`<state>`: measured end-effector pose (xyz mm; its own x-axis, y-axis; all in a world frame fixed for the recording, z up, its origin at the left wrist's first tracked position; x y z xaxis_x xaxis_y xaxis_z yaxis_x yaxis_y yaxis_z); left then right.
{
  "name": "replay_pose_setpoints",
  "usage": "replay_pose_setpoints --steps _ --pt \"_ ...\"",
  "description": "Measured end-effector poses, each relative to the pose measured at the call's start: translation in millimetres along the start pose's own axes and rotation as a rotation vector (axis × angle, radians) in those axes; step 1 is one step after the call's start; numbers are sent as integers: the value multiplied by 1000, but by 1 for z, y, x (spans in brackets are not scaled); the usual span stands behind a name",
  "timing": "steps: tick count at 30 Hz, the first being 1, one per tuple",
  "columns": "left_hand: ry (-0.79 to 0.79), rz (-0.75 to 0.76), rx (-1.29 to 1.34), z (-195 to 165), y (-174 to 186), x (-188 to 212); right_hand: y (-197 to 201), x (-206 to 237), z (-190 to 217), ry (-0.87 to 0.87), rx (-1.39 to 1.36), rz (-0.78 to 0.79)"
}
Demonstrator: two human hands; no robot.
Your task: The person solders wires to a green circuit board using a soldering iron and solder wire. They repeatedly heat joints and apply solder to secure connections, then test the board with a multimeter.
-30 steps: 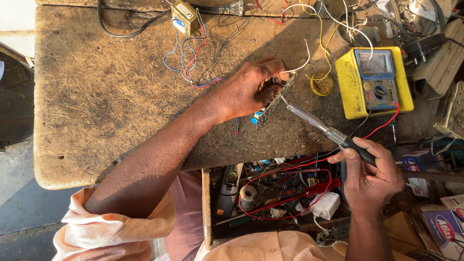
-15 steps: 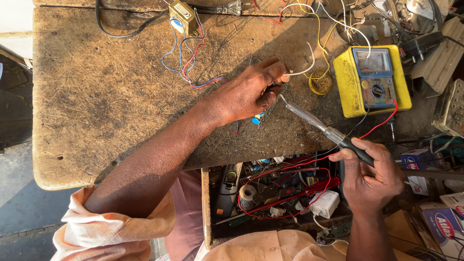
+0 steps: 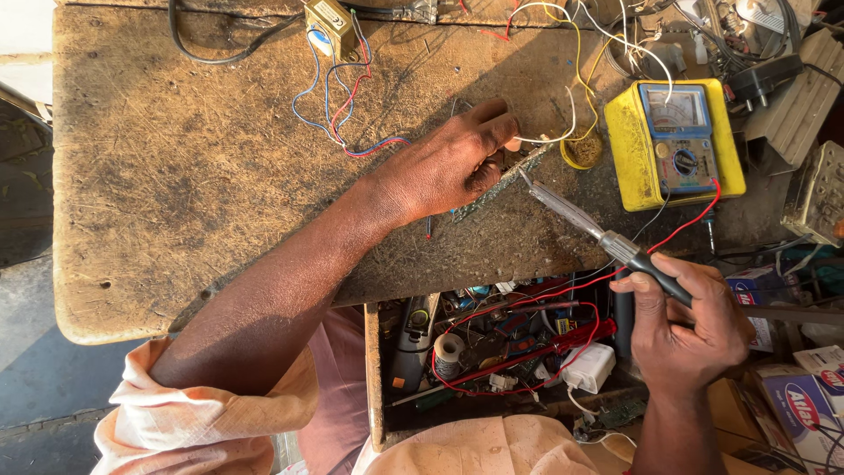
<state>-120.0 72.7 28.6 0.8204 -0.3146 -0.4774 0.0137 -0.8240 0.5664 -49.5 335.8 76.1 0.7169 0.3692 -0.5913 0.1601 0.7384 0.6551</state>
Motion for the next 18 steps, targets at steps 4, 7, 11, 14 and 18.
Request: replay_pose_setpoints --steps 4,7,11,14,18 --pt "12 -14 22 0 3 1 6 3 -9 2 -35 -15" --pt "12 -30 45 0 7 0 15 4 -19 -8 -120 -40" --pt "-30 -65 -24 -3 14 0 33 8 -27 -52 -96 -80" --pt "-40 -85 -42 -4 18 1 46 12 -24 -55 -82 -160" --pt "-38 -92 -20 -5 25 2 47 22 -21 -6 -25 -390"
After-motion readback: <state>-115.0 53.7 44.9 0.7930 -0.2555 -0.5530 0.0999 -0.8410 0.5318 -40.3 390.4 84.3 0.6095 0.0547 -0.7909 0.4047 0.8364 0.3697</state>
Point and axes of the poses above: each hand's wrist, its own x-axis away from the middle knuckle, its own y-axis out of the back of the hand, z = x × y, the point moved 10 cm from there along -x, towards the middle knuckle, and after that the axes turned 2 degrees about x, right-handed, at the moved point
